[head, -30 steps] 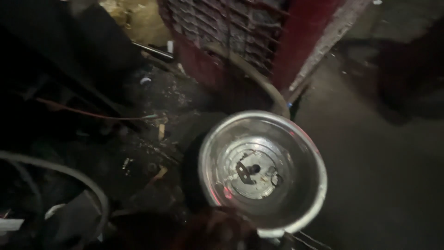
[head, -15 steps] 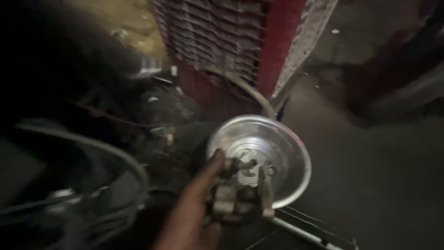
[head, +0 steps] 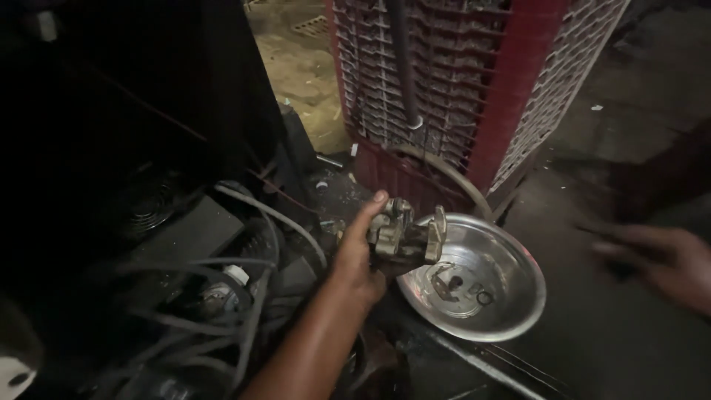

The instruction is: Cleaning and inspecting a mechanical brake caliper assembly using a tool and cleaning fluid in a bowl.

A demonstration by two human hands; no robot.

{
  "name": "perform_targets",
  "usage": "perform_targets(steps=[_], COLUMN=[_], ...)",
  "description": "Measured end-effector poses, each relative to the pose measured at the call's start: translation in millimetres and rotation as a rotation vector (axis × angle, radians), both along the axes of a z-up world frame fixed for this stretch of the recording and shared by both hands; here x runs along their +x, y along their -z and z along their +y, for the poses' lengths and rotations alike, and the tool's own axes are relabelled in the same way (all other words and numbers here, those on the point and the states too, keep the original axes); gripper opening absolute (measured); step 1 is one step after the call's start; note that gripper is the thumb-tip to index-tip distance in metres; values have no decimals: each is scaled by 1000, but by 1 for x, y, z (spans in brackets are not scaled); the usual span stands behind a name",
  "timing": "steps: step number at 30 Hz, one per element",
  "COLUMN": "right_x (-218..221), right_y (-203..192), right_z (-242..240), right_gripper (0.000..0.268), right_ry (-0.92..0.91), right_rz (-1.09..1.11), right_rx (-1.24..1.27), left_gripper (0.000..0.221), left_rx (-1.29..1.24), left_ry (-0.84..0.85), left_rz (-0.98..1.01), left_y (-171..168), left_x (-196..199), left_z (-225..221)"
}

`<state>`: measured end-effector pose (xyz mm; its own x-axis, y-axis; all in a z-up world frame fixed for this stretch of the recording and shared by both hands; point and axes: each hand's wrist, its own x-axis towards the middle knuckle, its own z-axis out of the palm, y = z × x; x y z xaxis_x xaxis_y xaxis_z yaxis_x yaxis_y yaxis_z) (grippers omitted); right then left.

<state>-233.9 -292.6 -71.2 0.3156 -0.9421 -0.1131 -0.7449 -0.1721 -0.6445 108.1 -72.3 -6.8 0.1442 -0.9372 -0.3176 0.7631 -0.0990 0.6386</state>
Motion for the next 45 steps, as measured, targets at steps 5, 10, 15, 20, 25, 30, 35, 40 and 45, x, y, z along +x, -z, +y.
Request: perform_targets(steps=[5, 10, 15, 20, 25, 30, 35, 40, 45], right_x=[65, 106, 118, 138, 152, 163, 162, 156, 155], right_y=[-101, -109, -75, -89, -98, -85, -70, -55, -56], right_z=[132, 145, 137, 152, 169, 164, 154, 142, 141], right_gripper=[30, 24, 27, 26, 28, 22, 26, 30, 26], right_ry=[-405, -131, -187, -177, -191, -361, -312, -388, -432], right_rz=[-273, -349, -516, -491, -183, -314, -234, -472, -383], right_rx=[-393, 78, 206, 235, 62, -132, -144, -139, -203], left_gripper=[39, 36, 40, 38, 44, 48, 52, 53, 52], left_rx=[-30, -15, -7, -129, -19, -15, 48, 67, 94], left_ry=[18, -8, -56, -69, -149, -161, -193, -130, -136], left_rz=[-46, -26, -108, -144, -154, -109, -70, -132, -76], left_y=[8, 10, 2, 20, 16, 19, 10, 3, 18], left_x=[-14, -16, -13, -11, -11, -3, -3, -4, -5], left_z=[-5, -4, 11, 7, 11, 15, 15, 14, 7])
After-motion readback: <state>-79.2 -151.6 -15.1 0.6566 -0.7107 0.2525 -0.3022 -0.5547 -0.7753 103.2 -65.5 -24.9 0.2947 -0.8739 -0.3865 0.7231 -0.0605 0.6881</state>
